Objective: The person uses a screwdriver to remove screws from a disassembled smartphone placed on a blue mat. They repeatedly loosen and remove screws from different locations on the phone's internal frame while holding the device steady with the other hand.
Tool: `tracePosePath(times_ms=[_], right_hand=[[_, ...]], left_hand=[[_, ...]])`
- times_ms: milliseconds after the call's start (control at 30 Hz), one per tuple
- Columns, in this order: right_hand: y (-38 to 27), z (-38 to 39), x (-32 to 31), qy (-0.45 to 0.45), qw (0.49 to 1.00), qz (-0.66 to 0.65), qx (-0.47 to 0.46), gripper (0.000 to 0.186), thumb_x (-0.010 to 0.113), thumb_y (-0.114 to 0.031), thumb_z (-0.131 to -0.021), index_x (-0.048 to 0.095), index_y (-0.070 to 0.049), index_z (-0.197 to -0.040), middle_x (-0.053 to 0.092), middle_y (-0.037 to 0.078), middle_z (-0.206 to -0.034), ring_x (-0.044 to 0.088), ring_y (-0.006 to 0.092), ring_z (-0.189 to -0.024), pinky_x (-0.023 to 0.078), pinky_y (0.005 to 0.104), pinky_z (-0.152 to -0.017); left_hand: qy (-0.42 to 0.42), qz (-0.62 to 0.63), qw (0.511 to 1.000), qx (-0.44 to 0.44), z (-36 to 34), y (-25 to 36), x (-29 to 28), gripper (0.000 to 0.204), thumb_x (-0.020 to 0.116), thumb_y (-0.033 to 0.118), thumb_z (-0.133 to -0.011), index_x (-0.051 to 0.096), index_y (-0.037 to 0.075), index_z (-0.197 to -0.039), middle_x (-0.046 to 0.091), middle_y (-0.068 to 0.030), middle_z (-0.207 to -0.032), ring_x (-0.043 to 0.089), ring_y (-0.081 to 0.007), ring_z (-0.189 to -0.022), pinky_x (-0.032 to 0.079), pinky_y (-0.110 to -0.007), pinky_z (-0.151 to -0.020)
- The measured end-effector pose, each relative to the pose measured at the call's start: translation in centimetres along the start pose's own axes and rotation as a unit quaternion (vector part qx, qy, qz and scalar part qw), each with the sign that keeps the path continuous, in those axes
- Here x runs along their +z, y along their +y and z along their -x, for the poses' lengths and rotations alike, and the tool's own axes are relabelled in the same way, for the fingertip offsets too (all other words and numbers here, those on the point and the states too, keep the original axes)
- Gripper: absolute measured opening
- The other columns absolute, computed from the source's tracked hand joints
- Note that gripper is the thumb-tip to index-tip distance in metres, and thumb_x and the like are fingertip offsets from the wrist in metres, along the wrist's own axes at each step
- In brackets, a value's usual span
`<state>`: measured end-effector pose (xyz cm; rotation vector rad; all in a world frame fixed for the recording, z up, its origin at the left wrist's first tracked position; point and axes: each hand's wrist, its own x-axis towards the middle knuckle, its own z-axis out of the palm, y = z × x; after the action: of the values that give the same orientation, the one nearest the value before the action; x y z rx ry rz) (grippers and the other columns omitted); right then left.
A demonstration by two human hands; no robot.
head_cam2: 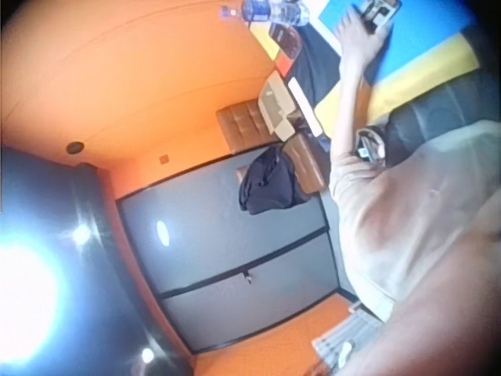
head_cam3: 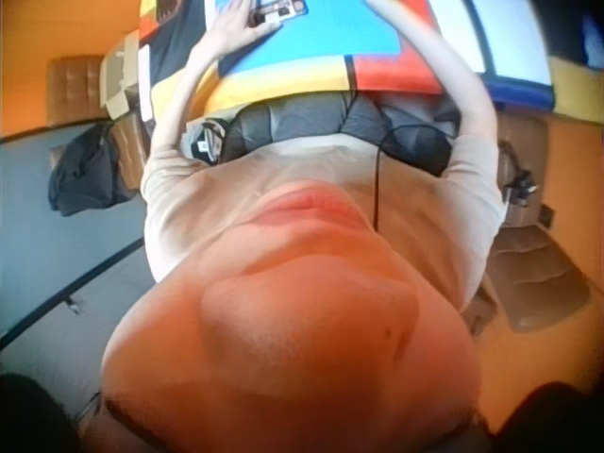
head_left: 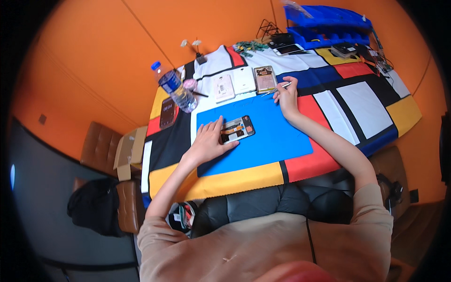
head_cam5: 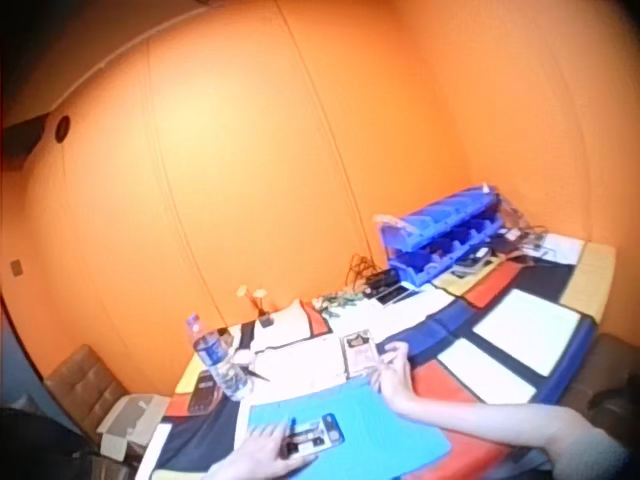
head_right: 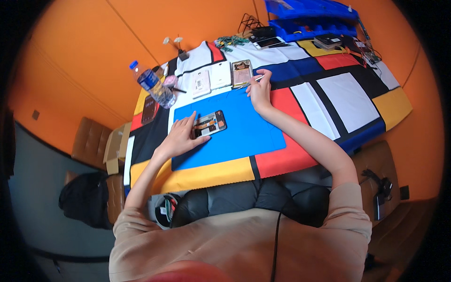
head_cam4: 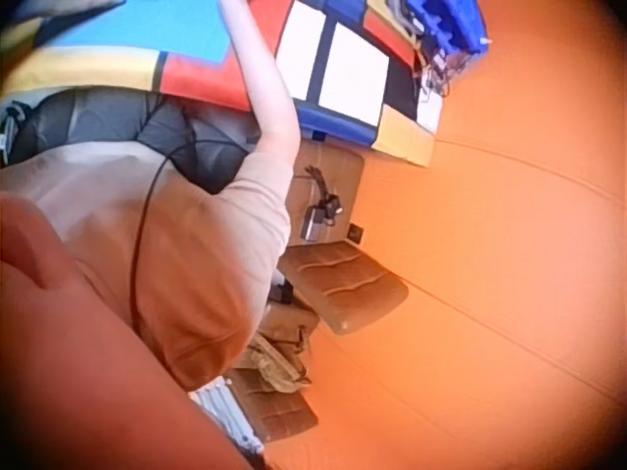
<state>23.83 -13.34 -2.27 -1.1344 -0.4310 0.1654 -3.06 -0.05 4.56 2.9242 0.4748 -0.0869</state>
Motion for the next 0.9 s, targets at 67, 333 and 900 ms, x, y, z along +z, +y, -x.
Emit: tracePosePath(times_ms=[67, 333, 900], right_hand=[[0.1, -0.1, 0.0, 0.004, 1.000, 0.026, -0.002, 0.031, 0.054, -0.001, -0.097, 0.038, -0.004, -0.124, 0.056, 0.014, -0.101, 0.060, 0.0162, -0.057, 0.044, 0.0301, -0.042], [-0.5, -0.3, -0.3, -0.014, 0.998, 0.056, 0.015, 0.035, 0.054, -0.003, -0.096, 0.037, -0.001, -0.126, 0.058, 0.016, -0.100, 0.061, 0.0179, -0.057, 0.046, 0.0307, -0.045], [-0.7, -0.1, -0.4, -0.044, 0.996, 0.080, -0.010, 0.033, 0.055, -0.002, -0.097, 0.036, -0.001, -0.124, 0.059, 0.016, -0.094, 0.061, 0.0186, -0.059, 0.047, 0.0309, -0.046]], left_hand=[[0.018, 0.037, 0.999, 0.022, -0.5, -0.2, 0.5, 0.104, 0.071, 0.064, -0.087, 0.032, -0.001, -0.158, 0.052, -0.0298, -0.139, 0.047, -0.0429, -0.135, 0.038, -0.047, -0.117], [-0.040, 0.101, 0.994, -0.002, -3.1, 0.0, -0.8, 0.101, 0.084, 0.064, -0.071, 0.050, -0.004, -0.137, 0.069, -0.0237, -0.113, 0.069, -0.0337, -0.099, 0.055, -0.041, -0.087], [-0.205, 0.757, 0.598, -0.164, 4.0, 0.2, -0.8, 0.038, 0.061, 0.029, -0.104, 0.060, -0.004, -0.124, 0.073, -0.0246, -0.116, 0.078, -0.0201, -0.086, 0.064, -0.025, -0.074]])
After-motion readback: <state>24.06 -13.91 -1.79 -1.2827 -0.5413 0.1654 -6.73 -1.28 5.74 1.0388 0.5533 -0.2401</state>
